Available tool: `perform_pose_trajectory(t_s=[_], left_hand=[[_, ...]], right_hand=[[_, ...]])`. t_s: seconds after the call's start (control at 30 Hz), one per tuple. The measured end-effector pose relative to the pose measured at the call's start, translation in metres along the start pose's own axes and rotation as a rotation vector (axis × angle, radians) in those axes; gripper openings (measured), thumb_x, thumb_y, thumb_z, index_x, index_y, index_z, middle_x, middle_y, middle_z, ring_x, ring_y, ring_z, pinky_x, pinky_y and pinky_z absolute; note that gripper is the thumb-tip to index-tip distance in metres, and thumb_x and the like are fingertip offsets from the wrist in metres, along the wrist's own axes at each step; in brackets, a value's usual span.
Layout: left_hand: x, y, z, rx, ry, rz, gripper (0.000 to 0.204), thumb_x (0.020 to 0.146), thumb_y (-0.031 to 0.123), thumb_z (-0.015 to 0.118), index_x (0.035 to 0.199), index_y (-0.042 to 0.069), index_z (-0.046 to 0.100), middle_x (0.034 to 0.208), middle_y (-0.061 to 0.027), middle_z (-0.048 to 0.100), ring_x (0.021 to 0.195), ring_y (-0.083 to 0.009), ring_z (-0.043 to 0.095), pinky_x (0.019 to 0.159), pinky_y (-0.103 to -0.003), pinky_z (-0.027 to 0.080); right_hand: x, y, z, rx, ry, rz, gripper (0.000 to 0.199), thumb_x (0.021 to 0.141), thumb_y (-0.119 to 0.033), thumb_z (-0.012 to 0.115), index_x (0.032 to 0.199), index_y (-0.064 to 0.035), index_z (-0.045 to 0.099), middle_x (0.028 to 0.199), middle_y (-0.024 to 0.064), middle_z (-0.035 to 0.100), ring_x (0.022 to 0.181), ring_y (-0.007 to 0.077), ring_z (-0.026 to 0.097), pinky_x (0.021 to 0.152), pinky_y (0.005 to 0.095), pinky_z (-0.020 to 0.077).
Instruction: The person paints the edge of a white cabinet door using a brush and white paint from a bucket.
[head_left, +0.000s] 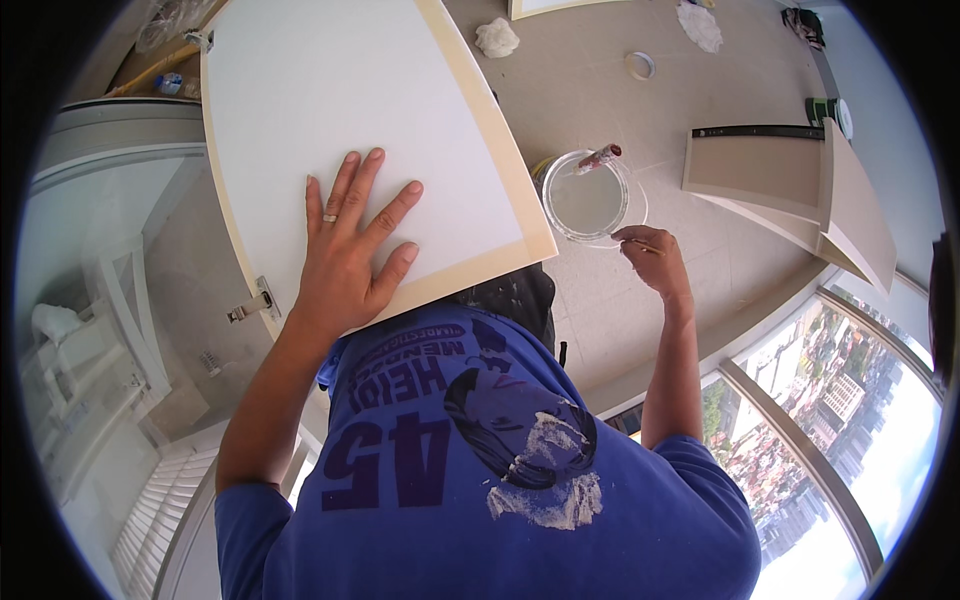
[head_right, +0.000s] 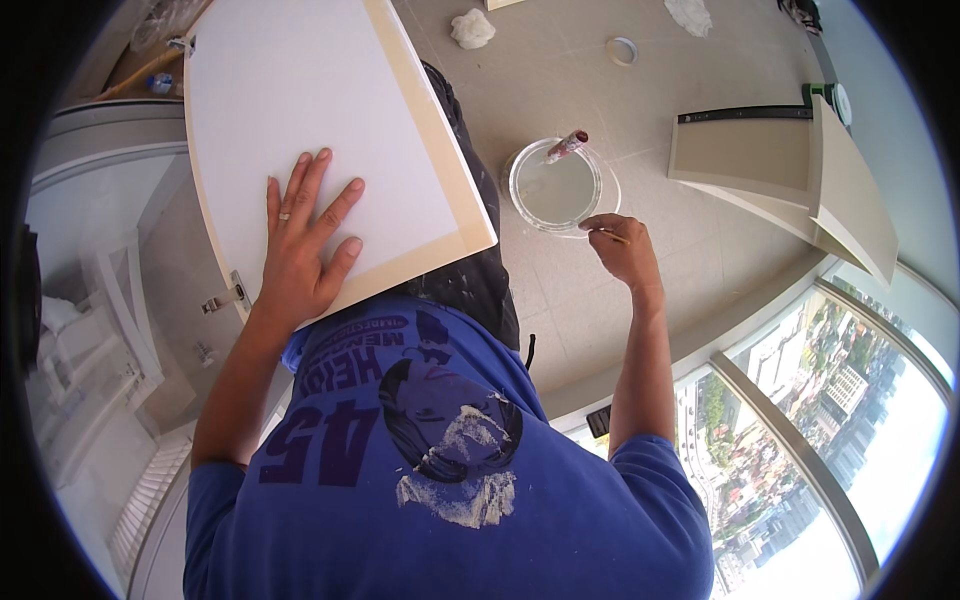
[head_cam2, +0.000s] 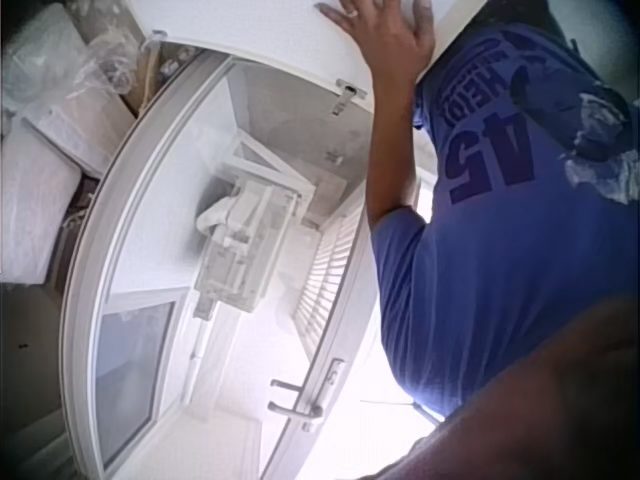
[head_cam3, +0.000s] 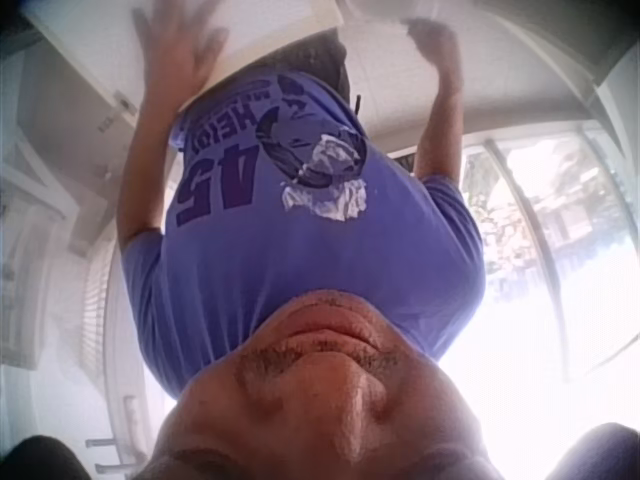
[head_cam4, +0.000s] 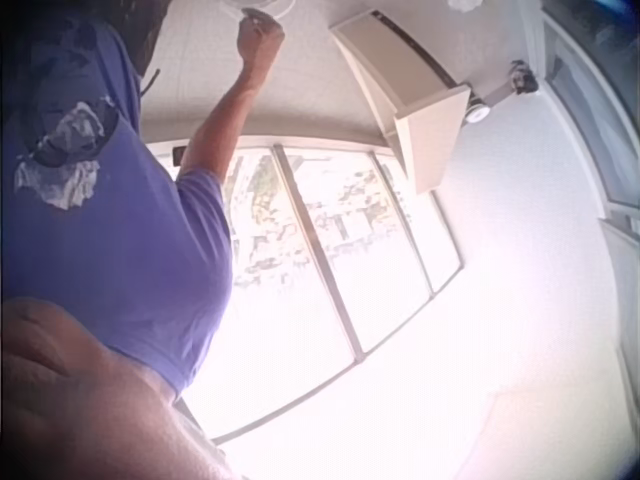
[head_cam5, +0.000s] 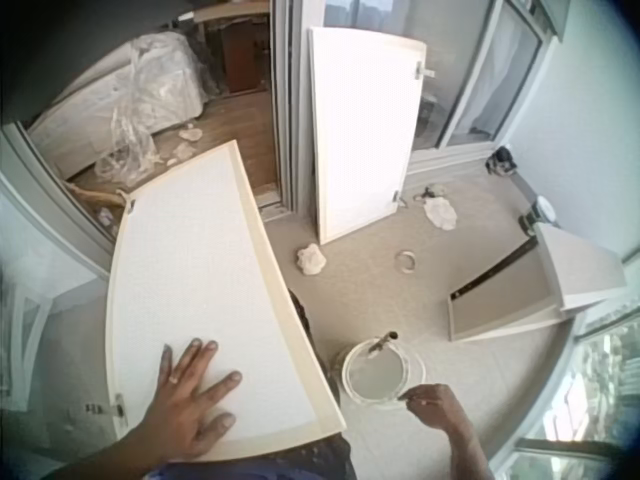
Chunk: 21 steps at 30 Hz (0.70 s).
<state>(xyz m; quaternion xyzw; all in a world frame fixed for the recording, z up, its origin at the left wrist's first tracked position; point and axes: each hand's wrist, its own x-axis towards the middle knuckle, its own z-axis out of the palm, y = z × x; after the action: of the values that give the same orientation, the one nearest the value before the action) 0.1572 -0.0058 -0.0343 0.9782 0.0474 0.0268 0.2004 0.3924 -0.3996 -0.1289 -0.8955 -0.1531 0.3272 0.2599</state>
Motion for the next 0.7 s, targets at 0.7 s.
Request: perform_pose_trajectory(t_s=[0.7], left_hand=[[0.002, 0.0, -0.001, -0.039, 0.001, -0.004, 0.053, 0.107, 0.041, 0.06, 0.158, 0.024, 0.062, 0.177, -0.0192, 0.032, 0.164, -0.0443, 0.027, 0.129, -0.072, 0.005]], right_hand=[[0.007, 0.011, 0.008, 0.257, 0.157, 0.106, 0.025, 0.097, -0.018, 0.067, 0.103, 0.0018, 0.081, 0.091, 0.0149, 0.082, 0.079, 0.0196, 0.079, 0.076, 0.033, 0.0614]])
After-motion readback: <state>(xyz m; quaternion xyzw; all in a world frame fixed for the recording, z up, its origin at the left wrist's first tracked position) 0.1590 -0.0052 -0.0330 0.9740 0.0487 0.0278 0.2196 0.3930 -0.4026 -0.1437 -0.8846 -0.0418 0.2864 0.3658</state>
